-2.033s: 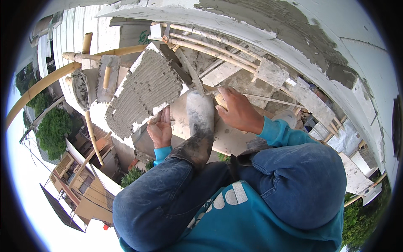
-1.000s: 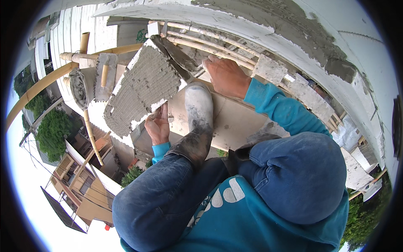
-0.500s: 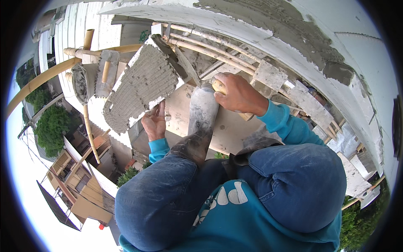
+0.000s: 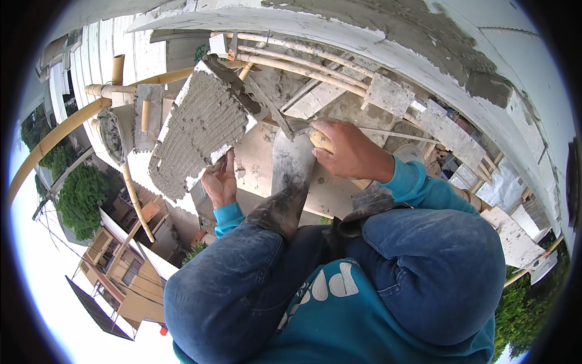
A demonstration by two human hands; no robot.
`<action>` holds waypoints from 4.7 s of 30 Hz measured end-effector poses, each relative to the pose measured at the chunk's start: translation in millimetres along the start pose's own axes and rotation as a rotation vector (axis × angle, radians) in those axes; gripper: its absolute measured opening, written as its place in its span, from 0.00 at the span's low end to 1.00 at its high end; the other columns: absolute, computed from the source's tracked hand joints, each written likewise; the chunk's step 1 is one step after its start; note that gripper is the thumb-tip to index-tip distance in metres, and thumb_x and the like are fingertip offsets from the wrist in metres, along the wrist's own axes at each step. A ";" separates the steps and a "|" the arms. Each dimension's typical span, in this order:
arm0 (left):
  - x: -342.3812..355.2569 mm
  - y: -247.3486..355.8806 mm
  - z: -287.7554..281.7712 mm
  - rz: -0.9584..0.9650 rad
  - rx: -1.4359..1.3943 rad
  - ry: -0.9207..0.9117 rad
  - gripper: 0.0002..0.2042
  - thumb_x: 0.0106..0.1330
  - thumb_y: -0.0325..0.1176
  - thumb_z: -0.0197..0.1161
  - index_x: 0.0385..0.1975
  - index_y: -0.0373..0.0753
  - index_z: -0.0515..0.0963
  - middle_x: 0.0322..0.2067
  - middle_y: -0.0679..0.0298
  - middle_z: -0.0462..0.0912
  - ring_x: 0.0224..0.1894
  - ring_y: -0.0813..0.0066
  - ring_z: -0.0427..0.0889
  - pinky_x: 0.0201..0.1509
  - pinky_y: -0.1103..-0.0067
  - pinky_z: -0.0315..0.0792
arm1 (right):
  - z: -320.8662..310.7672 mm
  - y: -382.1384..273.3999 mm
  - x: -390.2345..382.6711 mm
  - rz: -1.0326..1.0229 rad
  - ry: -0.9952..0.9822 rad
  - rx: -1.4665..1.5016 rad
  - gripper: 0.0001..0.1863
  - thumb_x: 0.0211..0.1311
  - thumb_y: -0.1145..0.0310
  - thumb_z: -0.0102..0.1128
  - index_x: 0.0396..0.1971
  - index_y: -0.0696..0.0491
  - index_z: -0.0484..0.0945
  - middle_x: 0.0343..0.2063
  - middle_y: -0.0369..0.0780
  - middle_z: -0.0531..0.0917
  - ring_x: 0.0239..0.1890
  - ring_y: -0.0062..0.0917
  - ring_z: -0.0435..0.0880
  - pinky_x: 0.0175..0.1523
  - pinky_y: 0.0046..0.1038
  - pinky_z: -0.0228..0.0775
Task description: The person applies adhesive to a white tile using a notched trowel, then presses the tile onto a wall surface and taps it into place. The person repeats this process for multiple tiles, smoothing the adhesive and aligning each tile with the existing layout.
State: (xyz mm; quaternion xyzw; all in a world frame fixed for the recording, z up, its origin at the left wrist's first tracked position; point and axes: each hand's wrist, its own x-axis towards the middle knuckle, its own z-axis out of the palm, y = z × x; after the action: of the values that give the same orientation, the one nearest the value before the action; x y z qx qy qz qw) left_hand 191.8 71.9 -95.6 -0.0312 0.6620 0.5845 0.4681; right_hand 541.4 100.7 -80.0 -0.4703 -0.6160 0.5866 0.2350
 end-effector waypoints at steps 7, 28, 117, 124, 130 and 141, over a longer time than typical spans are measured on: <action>5.2 -3.0 0.8 0.021 0.031 -0.010 0.08 0.64 0.19 0.40 0.28 0.20 0.66 0.51 0.31 0.65 0.59 0.33 0.67 0.67 0.49 0.69 | 15.9 -12.5 60.5 0.003 -0.165 -0.223 0.20 0.53 0.70 0.59 0.41 0.70 0.73 0.34 0.59 0.79 0.40 0.53 0.80 0.49 0.46 0.71; 4.1 -3.9 -5.3 0.014 0.023 -0.044 0.10 0.59 0.17 0.39 0.35 0.16 0.66 0.54 0.30 0.65 0.61 0.33 0.65 0.69 0.51 0.67 | 34.2 -29.0 11.9 -0.177 0.041 -0.247 0.26 0.56 0.71 0.56 0.53 0.71 0.68 0.46 0.59 0.73 0.41 0.50 0.81 0.47 0.42 0.76; 185.4 106.6 -262.5 0.519 -0.079 0.506 0.28 0.70 0.44 0.52 0.64 0.30 0.63 0.63 0.53 0.69 0.63 0.63 0.69 0.68 0.67 0.64 | 40.5 3.3 201.2 0.499 -0.097 1.151 0.32 0.66 0.50 0.42 0.64 0.54 0.64 0.60 0.46 0.73 0.61 0.33 0.72 0.68 0.36 0.59; 148.1 98.5 -293.3 0.726 0.223 0.477 0.26 0.72 0.45 0.49 0.61 0.30 0.66 0.62 0.53 0.70 0.62 0.61 0.69 0.67 0.65 0.65 | 14.2 -36.6 175.3 0.502 -0.162 1.072 0.36 0.63 0.48 0.45 0.65 0.57 0.63 0.61 0.46 0.72 0.61 0.35 0.72 0.67 0.37 0.58; 119.2 111.9 -224.3 0.470 -0.400 0.372 0.32 0.66 0.52 0.57 0.62 0.34 0.66 0.61 0.56 0.70 0.61 0.58 0.70 0.65 0.62 0.66 | -3.9 -18.8 148.0 0.554 -0.035 1.089 0.31 0.63 0.51 0.45 0.59 0.58 0.68 0.54 0.47 0.77 0.55 0.35 0.76 0.64 0.36 0.61; 45.7 137.1 -129.8 0.392 -0.293 0.164 0.24 0.71 0.47 0.52 0.60 0.36 0.70 0.57 0.56 0.75 0.58 0.59 0.74 0.63 0.61 0.70 | -77.9 -36.3 48.8 0.770 0.048 1.029 0.36 0.61 0.52 0.40 0.64 0.61 0.62 0.62 0.50 0.69 0.63 0.39 0.68 0.69 0.42 0.54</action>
State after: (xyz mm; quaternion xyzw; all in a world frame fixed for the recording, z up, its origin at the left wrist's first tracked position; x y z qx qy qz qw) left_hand 9.9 34.0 -39.2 -0.0170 0.5995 0.7493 0.2810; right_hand 574.1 186.3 -42.8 -0.4979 -0.0373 0.8389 0.2166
